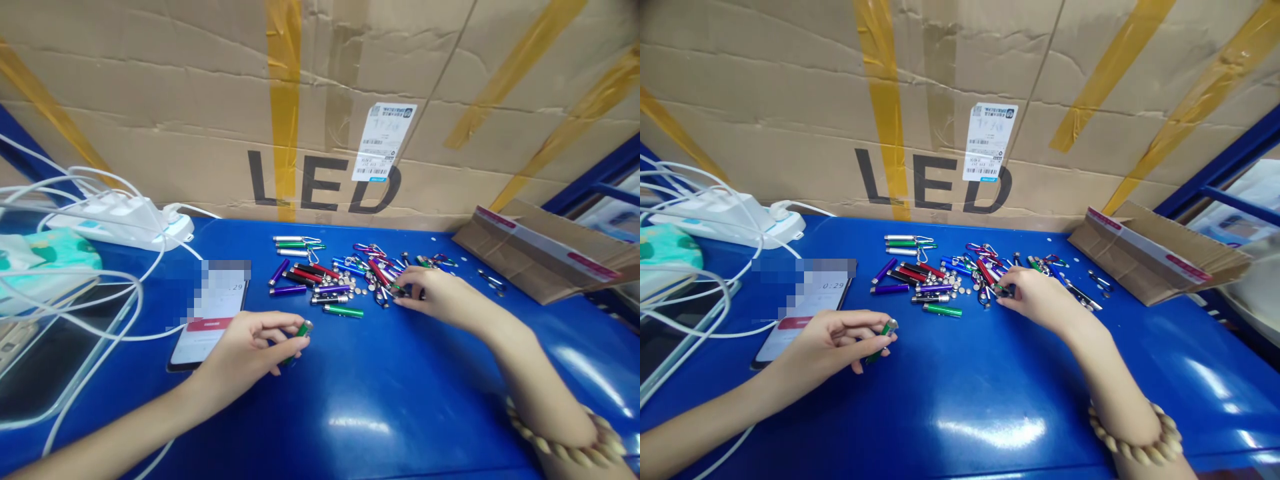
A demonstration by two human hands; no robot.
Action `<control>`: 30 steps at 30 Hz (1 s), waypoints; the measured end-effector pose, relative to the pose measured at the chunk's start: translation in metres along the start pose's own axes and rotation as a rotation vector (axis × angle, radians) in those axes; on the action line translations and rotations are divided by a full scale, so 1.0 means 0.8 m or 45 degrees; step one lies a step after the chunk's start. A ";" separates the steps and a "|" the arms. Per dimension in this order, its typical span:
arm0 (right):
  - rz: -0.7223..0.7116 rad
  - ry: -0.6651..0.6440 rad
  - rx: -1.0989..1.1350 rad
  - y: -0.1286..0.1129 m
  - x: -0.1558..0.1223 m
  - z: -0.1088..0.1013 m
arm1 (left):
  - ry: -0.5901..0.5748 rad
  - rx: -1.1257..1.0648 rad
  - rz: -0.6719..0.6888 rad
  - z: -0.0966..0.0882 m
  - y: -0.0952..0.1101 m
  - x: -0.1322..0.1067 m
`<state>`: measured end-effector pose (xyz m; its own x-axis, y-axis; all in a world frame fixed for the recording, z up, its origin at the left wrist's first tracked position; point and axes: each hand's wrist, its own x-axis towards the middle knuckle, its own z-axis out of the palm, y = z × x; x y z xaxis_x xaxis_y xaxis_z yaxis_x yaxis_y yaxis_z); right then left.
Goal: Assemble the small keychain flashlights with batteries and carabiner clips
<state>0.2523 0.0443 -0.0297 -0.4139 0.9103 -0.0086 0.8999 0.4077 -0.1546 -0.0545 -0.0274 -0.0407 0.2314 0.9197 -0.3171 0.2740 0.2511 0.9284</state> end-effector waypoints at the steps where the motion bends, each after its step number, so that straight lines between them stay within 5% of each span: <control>1: -0.019 0.006 0.008 -0.002 0.002 0.001 | -0.003 -0.002 0.004 0.000 0.000 0.000; 30: 0.014 0.321 0.355 -0.016 0.004 -0.016 | -0.004 0.067 0.011 0.002 0.006 -0.003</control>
<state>0.2413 0.0429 -0.0153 -0.3260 0.9179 0.2264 0.8180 0.3939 -0.4192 -0.0526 -0.0289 -0.0358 0.2367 0.9208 -0.3099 0.3205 0.2272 0.9196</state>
